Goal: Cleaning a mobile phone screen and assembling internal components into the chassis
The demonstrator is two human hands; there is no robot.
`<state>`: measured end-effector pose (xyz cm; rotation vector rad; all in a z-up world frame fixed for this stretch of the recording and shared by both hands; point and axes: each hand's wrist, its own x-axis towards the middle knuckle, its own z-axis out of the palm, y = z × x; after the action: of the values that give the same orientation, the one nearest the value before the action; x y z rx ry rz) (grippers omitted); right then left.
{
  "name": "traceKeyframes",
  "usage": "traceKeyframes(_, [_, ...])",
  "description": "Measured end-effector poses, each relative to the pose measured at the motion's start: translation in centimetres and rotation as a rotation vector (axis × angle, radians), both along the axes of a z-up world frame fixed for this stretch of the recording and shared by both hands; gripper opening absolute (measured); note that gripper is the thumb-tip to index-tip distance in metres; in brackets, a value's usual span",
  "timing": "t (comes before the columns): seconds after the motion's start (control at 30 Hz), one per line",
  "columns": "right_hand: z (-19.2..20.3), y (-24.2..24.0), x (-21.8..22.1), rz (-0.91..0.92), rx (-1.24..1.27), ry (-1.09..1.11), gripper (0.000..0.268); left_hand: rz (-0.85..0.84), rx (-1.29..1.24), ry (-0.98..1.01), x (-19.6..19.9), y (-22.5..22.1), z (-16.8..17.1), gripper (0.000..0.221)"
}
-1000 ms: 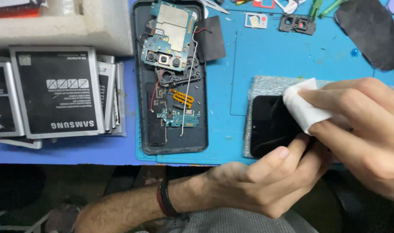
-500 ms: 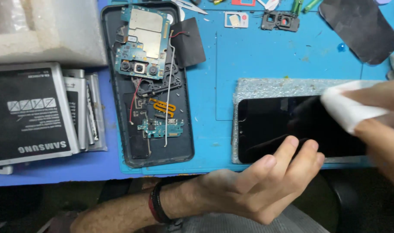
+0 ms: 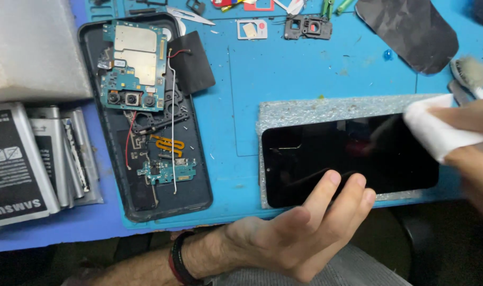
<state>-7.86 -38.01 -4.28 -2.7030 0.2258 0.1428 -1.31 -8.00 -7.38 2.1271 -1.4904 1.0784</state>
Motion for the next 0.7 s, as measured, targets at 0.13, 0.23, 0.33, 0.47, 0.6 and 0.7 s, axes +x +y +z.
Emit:
traceKeyframes(0.13, [4.1, 1.0, 0.2, 0.63, -0.275, -0.238, 0.044, 0.042, -0.002, -0.025, -0.1, -0.5, 0.4, 0.03])
traceKeyframes(0.23, [5.7, 2.9, 2.0, 0.685, -0.264, -0.252, 0.043, 0.069, -0.03, 0.006, -0.2, -1.0, 0.8, 0.026])
traceKeyframes(0.33, [2.7, 1.0, -1.0, -0.257, 0.227, 0.02, 0.047, 0.068, -0.022, 0.088, -0.9, -1.2, 0.6, 0.023])
traceKeyframes(0.47, [5.7, 1.9, 1.4, 0.66, -0.264, -0.264, 0.041, 0.078, -0.037, -0.01, -0.3, -1.6, 1.0, 0.02])
traceKeyframes(0.6, [4.7, 0.7, 0.1, 0.294, -0.075, -0.095, 0.044, 0.073, 0.023, 0.049, -0.8, -1.4, 1.1, 0.024])
traceKeyframes(0.7, [4.5, -0.2, 0.3, 0.277, -0.133, -0.083, 0.032, 0.08, 0.042, 0.064, -0.6, -1.0, 1.3, 0.023])
